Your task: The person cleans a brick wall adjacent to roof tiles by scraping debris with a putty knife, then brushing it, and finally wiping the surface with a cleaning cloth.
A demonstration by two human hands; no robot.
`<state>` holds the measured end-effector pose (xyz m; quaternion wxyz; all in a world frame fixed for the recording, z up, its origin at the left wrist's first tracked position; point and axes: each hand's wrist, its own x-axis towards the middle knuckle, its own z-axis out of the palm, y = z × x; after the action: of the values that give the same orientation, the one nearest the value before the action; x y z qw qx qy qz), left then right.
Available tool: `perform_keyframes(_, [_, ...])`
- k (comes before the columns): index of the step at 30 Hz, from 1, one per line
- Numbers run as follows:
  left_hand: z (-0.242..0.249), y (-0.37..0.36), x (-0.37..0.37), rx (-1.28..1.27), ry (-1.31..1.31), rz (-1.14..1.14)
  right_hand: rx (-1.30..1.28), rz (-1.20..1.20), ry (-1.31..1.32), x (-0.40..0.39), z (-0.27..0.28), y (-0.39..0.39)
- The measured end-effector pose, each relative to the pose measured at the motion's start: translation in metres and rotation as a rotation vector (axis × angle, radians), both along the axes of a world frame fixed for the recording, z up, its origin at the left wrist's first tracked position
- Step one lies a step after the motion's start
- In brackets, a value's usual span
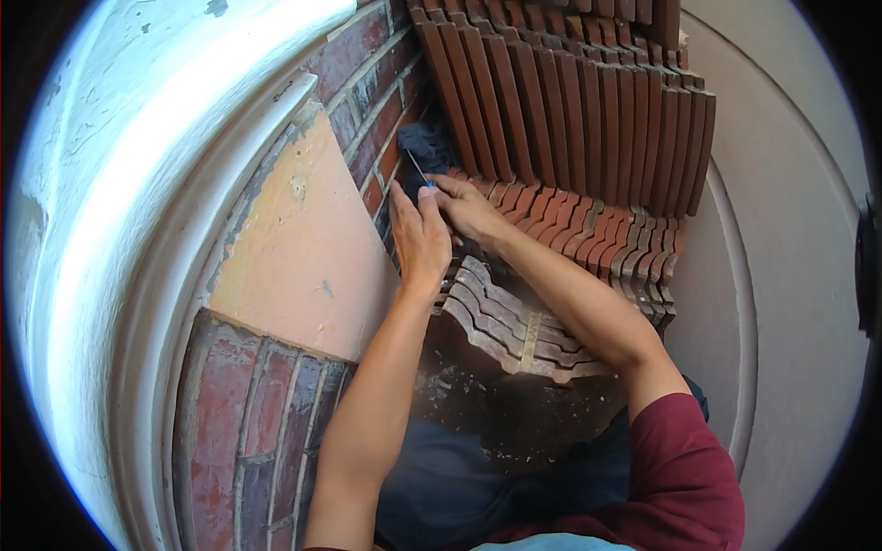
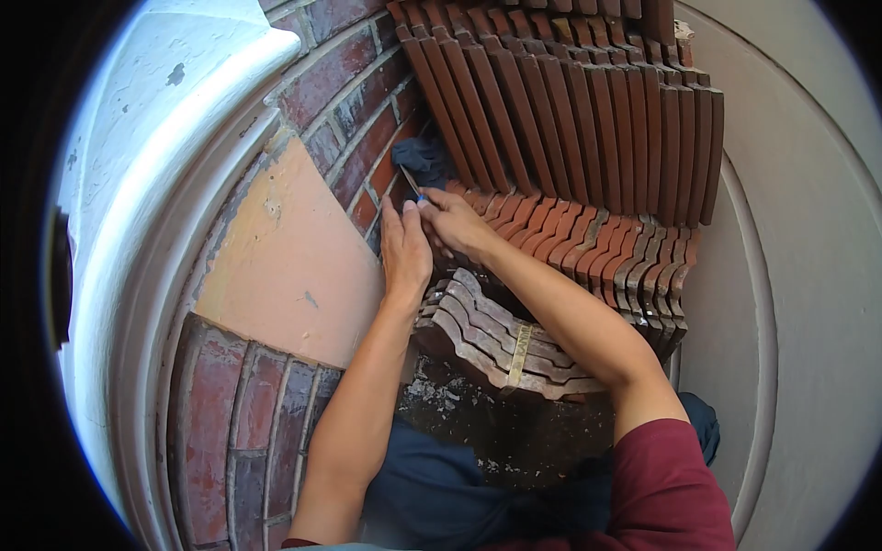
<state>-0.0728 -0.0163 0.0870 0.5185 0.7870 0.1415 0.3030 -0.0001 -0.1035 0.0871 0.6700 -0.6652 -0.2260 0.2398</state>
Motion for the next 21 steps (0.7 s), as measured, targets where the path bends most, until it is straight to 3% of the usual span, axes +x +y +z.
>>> perform_keyframes(7, [-0.013, 0.008, 0.012, -0.219, -0.140, 0.034, 0.031, 0.090, 0.017, -0.021, -0.016, -0.011])
perform_keyframes(14, [-0.014, 0.012, 0.027, -0.744, -0.308, 0.002, 0.017, 0.135, -0.062, -0.026, -0.016, -0.020])
perform_keyframes(21, [0.000, 0.004, 0.025, -0.792, -0.250, 0.083, -0.049, 0.105, -0.061, -0.032, -0.007, -0.028])
